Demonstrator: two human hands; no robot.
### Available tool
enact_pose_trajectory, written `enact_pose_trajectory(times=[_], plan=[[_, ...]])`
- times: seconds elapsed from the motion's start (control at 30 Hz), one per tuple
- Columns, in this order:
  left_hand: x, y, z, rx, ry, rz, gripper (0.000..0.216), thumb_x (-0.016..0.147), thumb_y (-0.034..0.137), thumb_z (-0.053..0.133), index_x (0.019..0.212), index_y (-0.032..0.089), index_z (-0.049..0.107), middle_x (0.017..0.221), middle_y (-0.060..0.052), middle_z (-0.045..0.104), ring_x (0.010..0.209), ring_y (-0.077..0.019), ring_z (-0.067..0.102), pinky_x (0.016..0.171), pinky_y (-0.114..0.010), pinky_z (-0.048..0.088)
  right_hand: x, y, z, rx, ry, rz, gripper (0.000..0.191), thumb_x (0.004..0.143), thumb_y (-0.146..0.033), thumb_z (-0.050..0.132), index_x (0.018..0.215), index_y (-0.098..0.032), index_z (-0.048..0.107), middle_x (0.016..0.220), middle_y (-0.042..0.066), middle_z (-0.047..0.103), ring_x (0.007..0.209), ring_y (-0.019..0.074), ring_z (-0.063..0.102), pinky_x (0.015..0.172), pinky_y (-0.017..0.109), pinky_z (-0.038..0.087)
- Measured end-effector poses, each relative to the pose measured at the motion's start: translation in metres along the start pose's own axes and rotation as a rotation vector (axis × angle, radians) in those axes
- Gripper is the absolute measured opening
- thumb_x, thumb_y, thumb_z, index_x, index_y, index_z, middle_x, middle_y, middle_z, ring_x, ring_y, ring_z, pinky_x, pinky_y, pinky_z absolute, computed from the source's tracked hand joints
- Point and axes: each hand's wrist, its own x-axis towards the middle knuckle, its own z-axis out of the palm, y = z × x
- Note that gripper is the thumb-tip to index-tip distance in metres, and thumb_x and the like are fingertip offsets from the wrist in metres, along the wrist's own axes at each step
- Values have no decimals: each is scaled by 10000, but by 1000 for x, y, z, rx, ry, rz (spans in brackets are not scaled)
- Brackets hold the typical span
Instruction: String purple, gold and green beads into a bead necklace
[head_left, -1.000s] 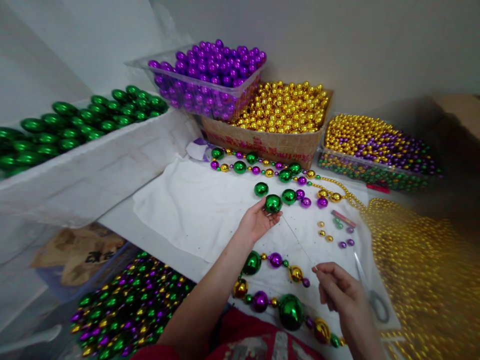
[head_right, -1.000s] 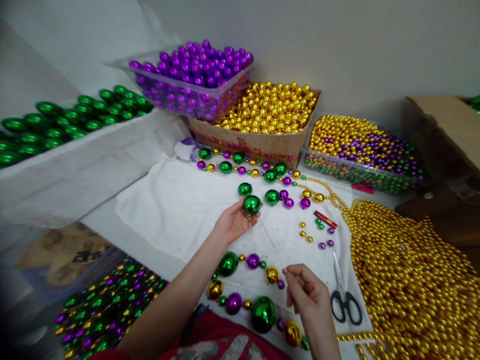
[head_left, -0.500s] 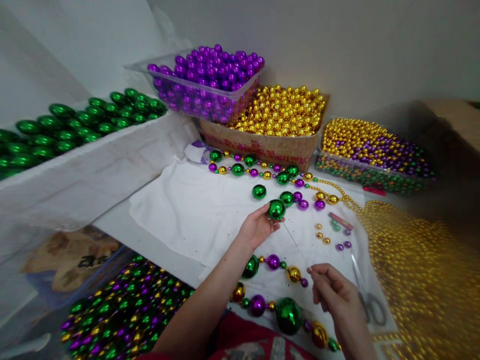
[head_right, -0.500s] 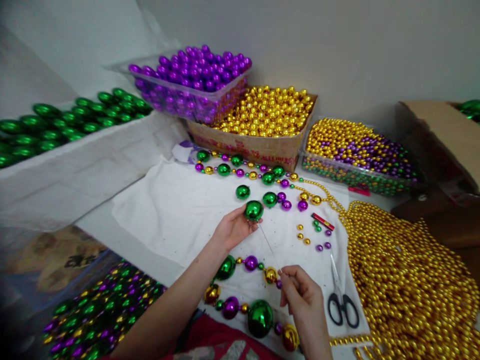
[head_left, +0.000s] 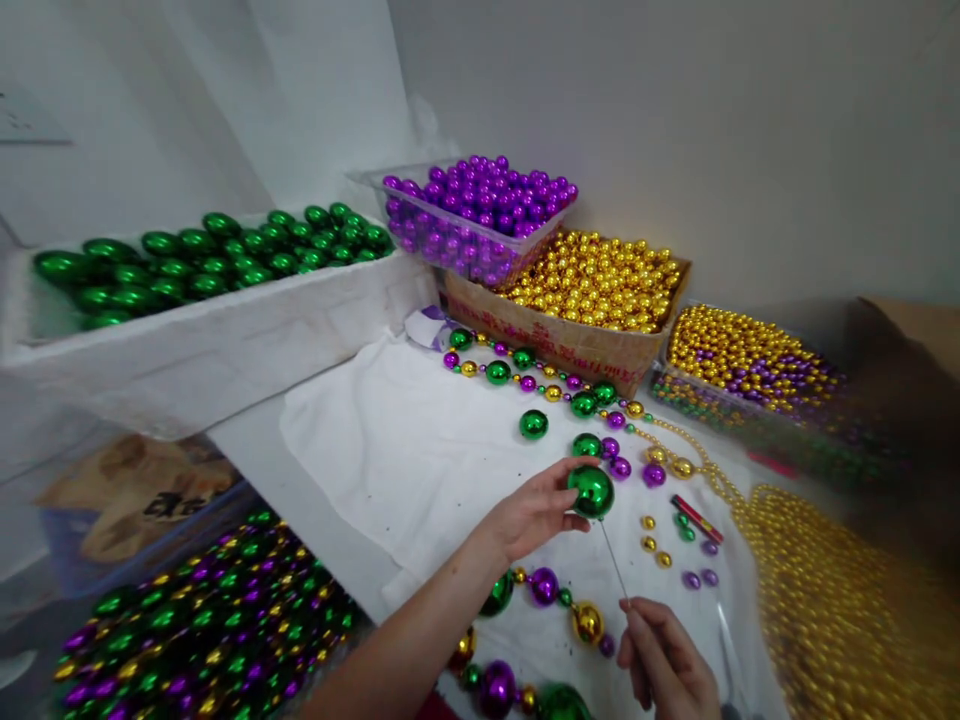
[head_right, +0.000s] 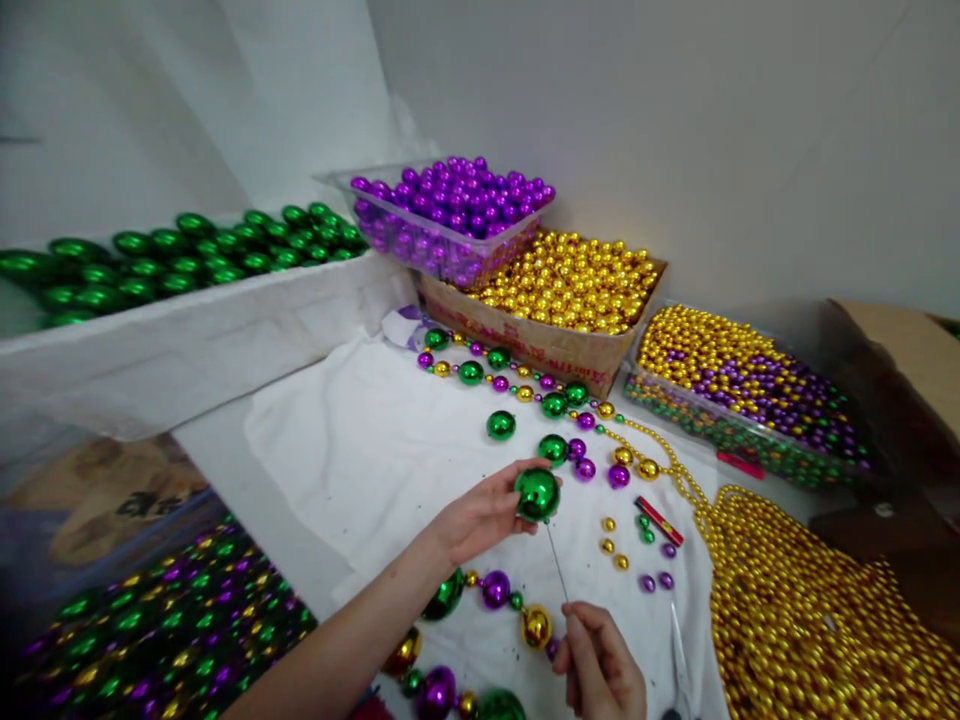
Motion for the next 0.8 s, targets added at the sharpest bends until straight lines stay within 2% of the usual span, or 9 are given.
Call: enact_pose_trajectory(times=[0.1, 0.33, 0.43, 0.57, 0.7, 0.8], plan=[[1, 1, 2, 19, 23, 6, 477, 786, 240, 674, 1247, 218, 555, 1220, -124, 549, 960, -196, 572, 750, -294, 481, 2, -4, -1, -49, 24, -19, 483, 712, -601, 695, 893, -155, 656, 549, -8, 521, 386, 67, 322, 386, 183, 207], [7, -2, 5, 116, 182, -6, 373, 767, 280, 707, 1108, 160, 614, 1030, -103, 616, 864, -178, 588, 727, -293, 486, 0, -26, 4, -144, 115, -93, 376, 761, -529, 683, 887, -176, 650, 595, -9, 538, 540, 128, 444, 478, 209, 344], [8, -12, 11, 131, 217, -30, 355, 756, 289, 720, 1062, 140, 620, 1011, -104, 625, 870, -177, 592, 730, -285, 481, 7, -31, 10, -47, 142, -133, 315, 775, -473, 697, 855, -176, 633, 615, -12, 551, 535, 117, 443, 474, 208, 345], [6, -24, 24, 71, 196, -62, 373, 749, 295, 727, 1073, 151, 612, 1020, -101, 622, 863, -172, 590, 730, -291, 483, 23, -32, 20, 88, 161, -199, 288, 770, -424, 720, 851, -164, 626, 622, -6, 580, 510, 110, 449, 446, 210, 330], [3, -25, 30, 66, 188, -57, 422, 763, 272, 713, 1159, 195, 591, 1070, -84, 603, 920, -188, 588, 777, -329, 491, 34, -30, 25, 78, 105, -175, 297, 797, -441, 686, 823, -162, 586, 556, -13, 566, 477, 109, 445, 431, 203, 313], [4, -23, 30, 81, 226, -84, 397, 787, 327, 688, 1153, 198, 604, 1031, -86, 617, 885, -192, 603, 780, -352, 496, 35, -26, 26, 63, 67, -145, 329, 806, -466, 666, 883, -169, 548, 557, -15, 571, 461, 117, 461, 422, 205, 312]])
